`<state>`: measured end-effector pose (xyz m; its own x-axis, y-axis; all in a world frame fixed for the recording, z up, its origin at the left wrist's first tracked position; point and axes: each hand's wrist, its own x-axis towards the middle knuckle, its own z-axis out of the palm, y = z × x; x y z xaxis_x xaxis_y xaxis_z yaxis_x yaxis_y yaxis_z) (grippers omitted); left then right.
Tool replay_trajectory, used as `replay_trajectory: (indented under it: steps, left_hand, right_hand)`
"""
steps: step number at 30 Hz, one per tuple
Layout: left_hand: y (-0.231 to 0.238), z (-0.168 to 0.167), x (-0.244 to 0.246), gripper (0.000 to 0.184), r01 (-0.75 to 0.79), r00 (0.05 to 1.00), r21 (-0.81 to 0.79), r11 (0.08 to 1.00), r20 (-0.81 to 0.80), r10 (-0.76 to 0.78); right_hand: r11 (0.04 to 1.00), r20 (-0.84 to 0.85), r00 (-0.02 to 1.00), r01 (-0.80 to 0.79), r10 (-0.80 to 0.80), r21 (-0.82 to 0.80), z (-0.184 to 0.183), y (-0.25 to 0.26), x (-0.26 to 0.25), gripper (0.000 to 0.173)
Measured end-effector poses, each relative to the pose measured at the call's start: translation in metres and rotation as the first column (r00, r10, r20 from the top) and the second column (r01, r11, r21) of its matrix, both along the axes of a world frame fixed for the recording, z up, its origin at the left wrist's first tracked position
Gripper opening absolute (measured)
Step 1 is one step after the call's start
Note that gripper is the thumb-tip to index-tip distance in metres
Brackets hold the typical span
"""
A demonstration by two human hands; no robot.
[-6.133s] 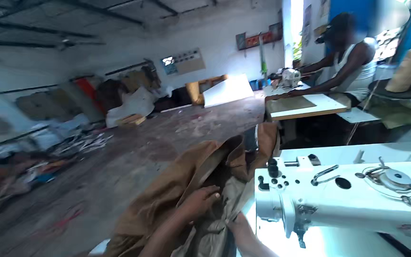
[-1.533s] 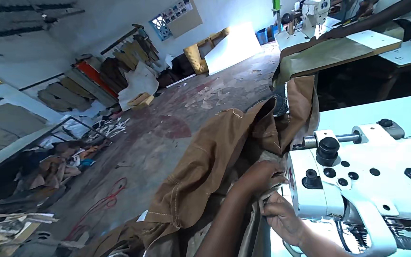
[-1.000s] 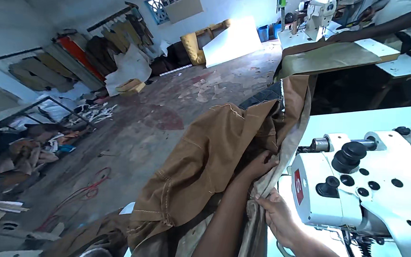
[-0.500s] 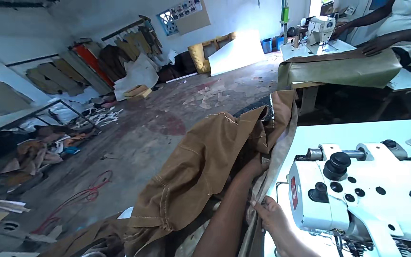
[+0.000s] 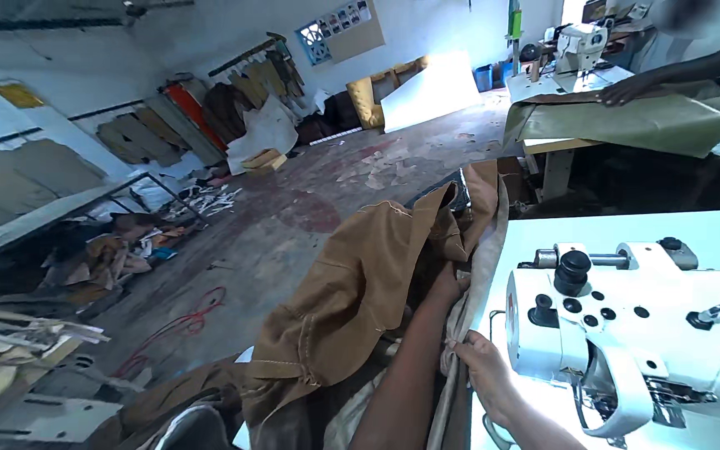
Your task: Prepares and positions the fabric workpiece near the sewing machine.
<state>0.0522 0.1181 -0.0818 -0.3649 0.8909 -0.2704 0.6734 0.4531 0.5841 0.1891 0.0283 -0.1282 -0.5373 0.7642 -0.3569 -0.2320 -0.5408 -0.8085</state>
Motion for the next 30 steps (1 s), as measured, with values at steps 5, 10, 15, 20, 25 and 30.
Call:
replay_trajectory:
  steps: [5,10,15,20,25,30]
  left_hand:
    - [-0.010,0.009,-0.009,0.056,0.168,0.981,-0.113,0.979,-0.078,-0.177]
    - [-0.126,0.033,0.000,0.036,0.329,0.937,0.251,0.910,-0.207,-0.281]
    - [-0.278,0.013,-0.010,0.024,0.327,0.821,0.483,0.812,-0.570,0.008]
    - [-0.374,-0.025,-0.027,0.060,-0.005,0.462,0.357,0.934,-0.827,0.319]
    - [-0.407,-0.051,-0.041,0.083,-0.216,0.369,0.250,0.944,-0.874,0.316]
    - [-0.413,-0.050,-0.057,0.057,-0.583,0.535,0.088,0.808,-0.707,0.463]
  right_hand:
    - [0.998,0.024,0.998,0.051,-0.052,0.043,0.005,-0.003,-0.004,0.014]
    - [0.996,0.001,0.999,0.050,-0.050,0.070,0.015,-0.006,-0.003,0.010]
    - [0.989,-0.002,0.995,0.101,-0.102,0.112,0.007,-0.006,-0.004,0.008]
    - [0.986,-0.009,0.994,0.105,-0.105,0.133,0.006,-0.004,-0.004,0.009]
    - [0.980,0.032,0.994,0.102,-0.109,0.169,0.011,-0.005,0.007,0.009]
    - [0.979,0.053,0.988,0.132,-0.142,0.156,0.016,-0.007,0.014,0.007]
